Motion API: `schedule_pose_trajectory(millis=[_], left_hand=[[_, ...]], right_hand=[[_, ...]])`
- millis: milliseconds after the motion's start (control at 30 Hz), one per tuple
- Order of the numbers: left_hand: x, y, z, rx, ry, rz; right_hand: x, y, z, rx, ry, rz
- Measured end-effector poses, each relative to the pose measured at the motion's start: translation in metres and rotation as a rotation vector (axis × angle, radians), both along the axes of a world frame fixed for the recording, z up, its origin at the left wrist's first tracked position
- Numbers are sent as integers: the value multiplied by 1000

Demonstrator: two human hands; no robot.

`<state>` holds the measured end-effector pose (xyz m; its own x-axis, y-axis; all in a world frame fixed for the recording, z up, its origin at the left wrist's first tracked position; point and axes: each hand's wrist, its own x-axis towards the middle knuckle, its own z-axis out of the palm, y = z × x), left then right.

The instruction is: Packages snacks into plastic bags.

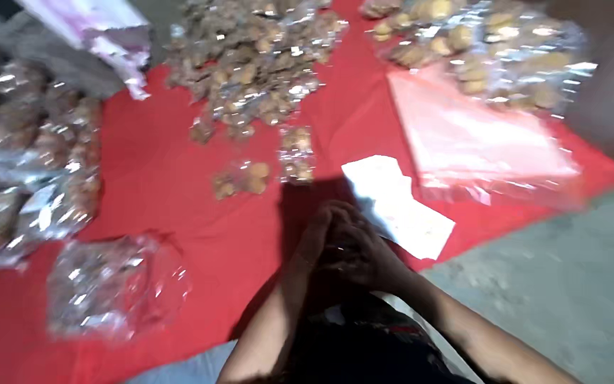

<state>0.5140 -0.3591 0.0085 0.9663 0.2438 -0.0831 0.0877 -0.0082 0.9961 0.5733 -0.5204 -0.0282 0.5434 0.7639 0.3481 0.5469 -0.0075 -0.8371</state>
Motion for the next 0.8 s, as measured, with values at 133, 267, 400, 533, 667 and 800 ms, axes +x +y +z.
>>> schedule_pose_trajectory(millis=[133,267,400,533,667,800], left_hand=[[-38,10,-4,-215,56,44],[-110,28,43,100,13,171],[-205,92,62,1199,168,856],[-312,152,75,1401,647,1069],[-344,174,63,1134,399,1139],[-359,164,62,1276,165,1026]], right_hand=[[-36,22,-6,99,-11,79],[-75,52,-3,105,14,237],[-90,108,9,92,360,446],[-129,202,62,-174,803,769],[-198,343,84,-493,712,1015],[-241,390,58,-393,156,878]])
